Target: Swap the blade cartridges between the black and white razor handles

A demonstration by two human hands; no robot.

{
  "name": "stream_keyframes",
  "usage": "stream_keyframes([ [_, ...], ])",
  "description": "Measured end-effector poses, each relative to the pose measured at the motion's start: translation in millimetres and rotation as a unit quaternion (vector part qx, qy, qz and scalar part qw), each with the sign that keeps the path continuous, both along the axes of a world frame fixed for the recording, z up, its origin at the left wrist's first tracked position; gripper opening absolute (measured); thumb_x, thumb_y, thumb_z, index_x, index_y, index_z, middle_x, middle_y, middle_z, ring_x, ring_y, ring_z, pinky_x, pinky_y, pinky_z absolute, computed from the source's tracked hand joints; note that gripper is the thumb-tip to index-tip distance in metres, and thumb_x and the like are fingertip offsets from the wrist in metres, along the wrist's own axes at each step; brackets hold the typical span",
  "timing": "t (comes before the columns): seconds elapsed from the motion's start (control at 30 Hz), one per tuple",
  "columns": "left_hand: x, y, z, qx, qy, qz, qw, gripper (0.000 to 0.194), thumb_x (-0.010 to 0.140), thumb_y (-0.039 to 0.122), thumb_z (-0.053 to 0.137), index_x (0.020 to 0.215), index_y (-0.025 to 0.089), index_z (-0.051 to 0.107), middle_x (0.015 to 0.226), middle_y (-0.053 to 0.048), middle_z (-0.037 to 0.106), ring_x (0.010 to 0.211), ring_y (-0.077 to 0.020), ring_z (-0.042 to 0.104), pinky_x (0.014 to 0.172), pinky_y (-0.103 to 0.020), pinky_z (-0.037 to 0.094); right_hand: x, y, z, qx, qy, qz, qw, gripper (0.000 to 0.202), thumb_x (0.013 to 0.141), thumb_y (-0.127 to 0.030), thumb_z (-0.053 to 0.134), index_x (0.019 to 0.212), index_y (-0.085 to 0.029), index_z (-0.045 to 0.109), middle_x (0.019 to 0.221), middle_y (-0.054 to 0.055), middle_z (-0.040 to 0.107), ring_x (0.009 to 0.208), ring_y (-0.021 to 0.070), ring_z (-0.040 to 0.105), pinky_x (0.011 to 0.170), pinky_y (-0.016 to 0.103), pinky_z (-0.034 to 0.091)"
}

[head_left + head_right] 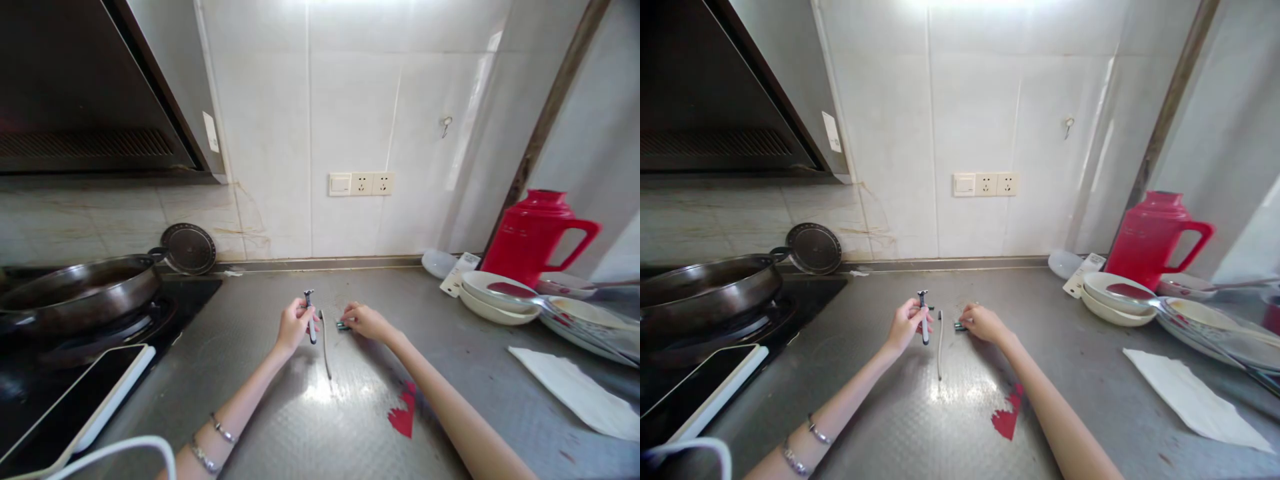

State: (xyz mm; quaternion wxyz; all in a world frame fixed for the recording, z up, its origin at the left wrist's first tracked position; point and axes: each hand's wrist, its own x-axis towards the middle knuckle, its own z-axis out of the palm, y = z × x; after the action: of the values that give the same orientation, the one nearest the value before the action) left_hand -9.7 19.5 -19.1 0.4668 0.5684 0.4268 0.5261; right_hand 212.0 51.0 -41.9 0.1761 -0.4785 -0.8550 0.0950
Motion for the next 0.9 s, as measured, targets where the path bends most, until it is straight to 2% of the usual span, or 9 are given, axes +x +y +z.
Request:
stream_keyframes([
  [0.17,0,0,-1.1,0.0,0.001,-0.002,1.0,0.029,0.07,0.041,0.058,0.079,0.017,0.045,0.059,-0.001,0.062,0.042,-0.0145,0.06,0.035,-0.02,0.041,-1,-3,2.2,0.01,-0.009,0.002,1.0,0.024,0.082,-0.022,0.05,0.09,-0.024,0.072,0.099,0.005,0.063,0.089,0.0162,0.058,0.078,0.023,0.041],
  [0.47,0,-1,-0.7,-0.003,-0.006,-0.003,1.0,0.03,0.07,0.042,0.059,0.079,0.017,0.046,0.058,0.0,0.062,0.041,-0.0144,0.059,0.035,-0.02,0.041,-8,-9,6.7,0.006,-0.044,-0.04,0.998,0.024,0.083,-0.024,0.049,0.092,-0.023,0.071,0.101,0.006,0.062,0.087,0.0169,0.059,0.074,0.024,0.04],
  [0.9,2,-3,-0.4,0.004,-0.001,-0.01,1.0,0.029,0.071,0.042,0.058,0.08,0.017,0.046,0.058,0.001,0.061,0.042,-0.0142,0.06,0.038,-0.021,0.042,-8,-6,2.4,0.009,0.0,-0.044,0.999,0.017,0.077,-0.018,0.053,0.082,-0.019,0.069,0.09,0.006,0.063,0.082,0.0153,0.057,0.071,0.023,0.039],
])
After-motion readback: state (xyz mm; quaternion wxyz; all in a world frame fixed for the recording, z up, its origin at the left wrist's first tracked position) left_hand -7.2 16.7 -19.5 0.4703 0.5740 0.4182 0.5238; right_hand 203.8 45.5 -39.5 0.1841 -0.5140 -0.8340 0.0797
